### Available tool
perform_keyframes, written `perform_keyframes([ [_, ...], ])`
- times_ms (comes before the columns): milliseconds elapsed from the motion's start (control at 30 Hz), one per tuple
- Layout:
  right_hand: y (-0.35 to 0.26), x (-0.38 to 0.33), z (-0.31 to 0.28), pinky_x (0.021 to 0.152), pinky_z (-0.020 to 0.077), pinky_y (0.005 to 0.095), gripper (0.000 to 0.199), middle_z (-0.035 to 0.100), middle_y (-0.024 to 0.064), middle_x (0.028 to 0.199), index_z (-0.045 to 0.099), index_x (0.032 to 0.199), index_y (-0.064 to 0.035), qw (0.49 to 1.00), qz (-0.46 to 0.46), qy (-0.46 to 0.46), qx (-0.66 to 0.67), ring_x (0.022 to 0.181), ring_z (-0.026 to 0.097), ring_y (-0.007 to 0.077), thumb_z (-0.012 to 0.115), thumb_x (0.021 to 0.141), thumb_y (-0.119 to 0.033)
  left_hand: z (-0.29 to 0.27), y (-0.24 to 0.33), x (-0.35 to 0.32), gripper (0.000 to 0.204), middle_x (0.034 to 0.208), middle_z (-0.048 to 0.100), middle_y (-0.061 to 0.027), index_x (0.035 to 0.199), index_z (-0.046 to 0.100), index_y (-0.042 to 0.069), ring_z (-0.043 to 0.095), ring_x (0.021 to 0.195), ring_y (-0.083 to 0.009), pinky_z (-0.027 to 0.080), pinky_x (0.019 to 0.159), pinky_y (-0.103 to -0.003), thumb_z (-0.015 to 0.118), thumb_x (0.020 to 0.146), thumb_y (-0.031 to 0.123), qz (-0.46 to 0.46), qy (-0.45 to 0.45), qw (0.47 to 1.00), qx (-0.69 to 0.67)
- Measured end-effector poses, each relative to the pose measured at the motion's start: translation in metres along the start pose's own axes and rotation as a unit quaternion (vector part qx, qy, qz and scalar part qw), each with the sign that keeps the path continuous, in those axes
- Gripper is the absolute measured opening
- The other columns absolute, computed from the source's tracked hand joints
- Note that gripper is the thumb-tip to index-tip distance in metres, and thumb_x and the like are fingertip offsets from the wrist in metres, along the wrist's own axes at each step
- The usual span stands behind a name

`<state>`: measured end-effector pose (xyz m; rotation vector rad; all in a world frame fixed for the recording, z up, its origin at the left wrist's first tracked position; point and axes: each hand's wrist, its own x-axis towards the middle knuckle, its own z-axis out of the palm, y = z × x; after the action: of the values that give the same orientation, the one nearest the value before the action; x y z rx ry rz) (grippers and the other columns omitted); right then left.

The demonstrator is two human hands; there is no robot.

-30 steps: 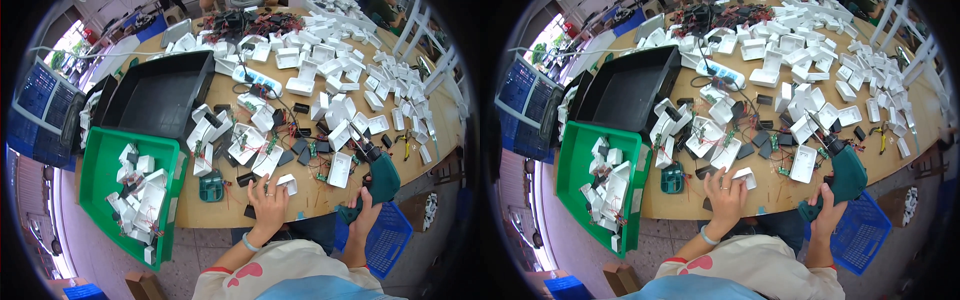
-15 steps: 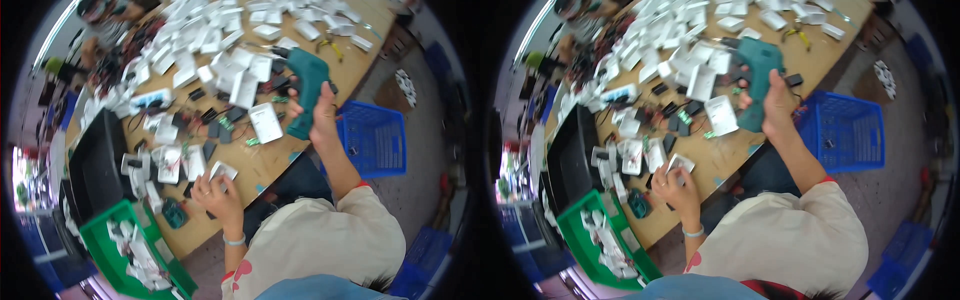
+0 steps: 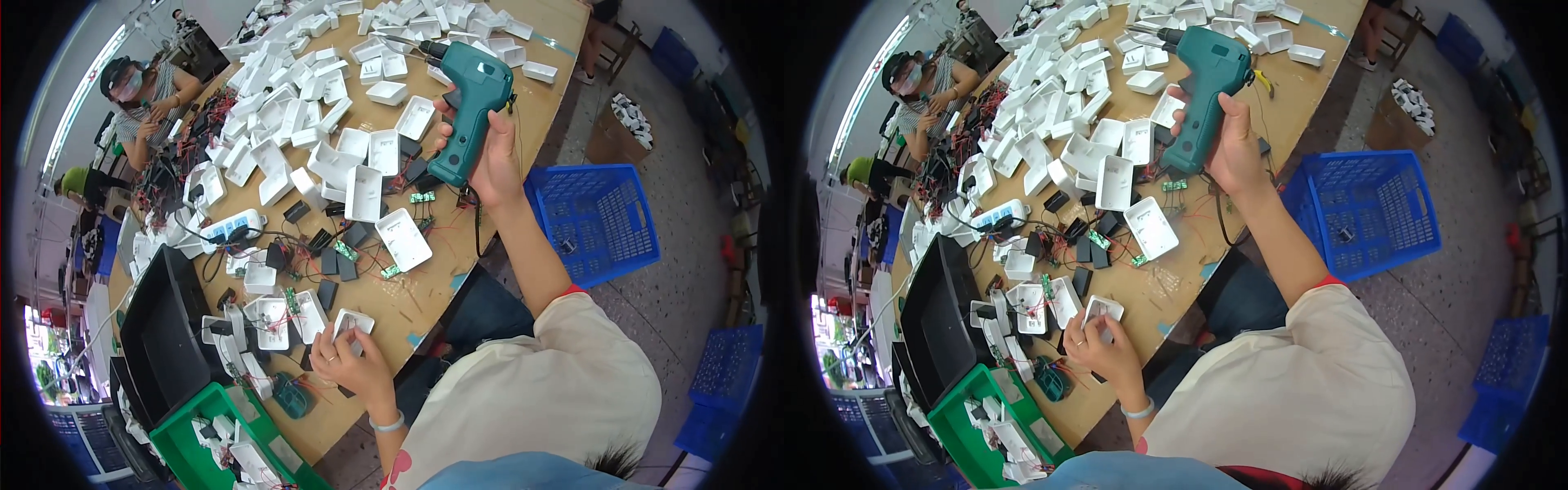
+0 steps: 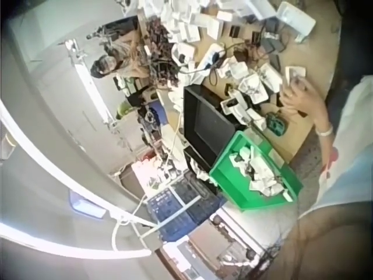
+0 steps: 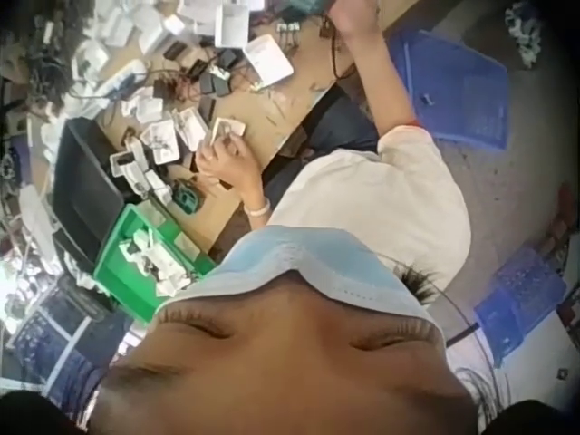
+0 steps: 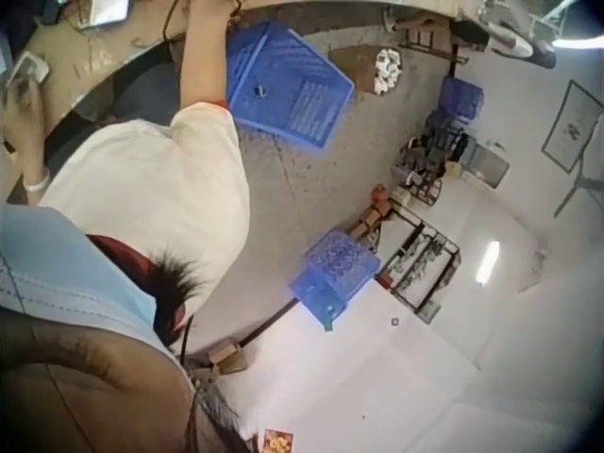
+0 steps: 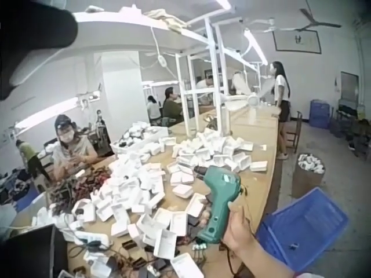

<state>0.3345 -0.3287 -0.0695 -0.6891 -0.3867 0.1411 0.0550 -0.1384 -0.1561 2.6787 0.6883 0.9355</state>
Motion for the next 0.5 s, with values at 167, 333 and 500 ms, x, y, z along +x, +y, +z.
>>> perform_keyframes([
  [167, -0.002, 0.0, -0.005, 0.078, 0.0467, 0.0303, 0.075, 0.057, 0.0105, 0.123, 0.039, 0.15, -0.005, 0.999, -0.015, -0.033, 0.039, 0.082, 0.048, 0.0112, 0.058, 0.097, -0.055, 0.0, 0.004, 0.002, 0.011, 0.123, 0.063, -0.0075, 0.088, 0.064, 0.003, 0.053, 0.12, -0.0348, 0.037, 0.102, -0.053, 0.073, 0.085, 0.008, -0.004, -0.003, 1.0, 0.003],
  [333, -0.008, -0.003, -0.001, 0.076, 0.0451, 0.0293, 0.08, 0.058, 0.0106, 0.121, 0.037, 0.151, -0.0046, 0.998, -0.035, -0.059, -0.007, 0.079, 0.047, 0.0106, 0.06, 0.096, -0.058, 0.0, 0.004, 0.003, 0.008, 0.125, 0.063, -0.0094, 0.085, 0.066, 0.002, 0.05, 0.12, -0.0355, 0.037, 0.099, -0.05, 0.072, 0.084, 0.007, 0.001, -0.004, 1.0, 0.004],
  [500, -0.011, -0.005, 0.002, 0.076, 0.0451, 0.0298, 0.084, 0.058, 0.0106, 0.122, 0.035, 0.153, -0.0043, 0.996, -0.039, -0.076, -0.028, 0.079, 0.048, 0.0111, 0.061, 0.095, -0.059, 0.001, 0.003, 0.002, 0.008, 0.125, 0.063, -0.0088, 0.085, 0.066, 0.002, 0.05, 0.12, -0.0355, 0.037, 0.099, -0.051, 0.072, 0.084, 0.007, 0.004, 0.002, 1.0, 0.009],
])
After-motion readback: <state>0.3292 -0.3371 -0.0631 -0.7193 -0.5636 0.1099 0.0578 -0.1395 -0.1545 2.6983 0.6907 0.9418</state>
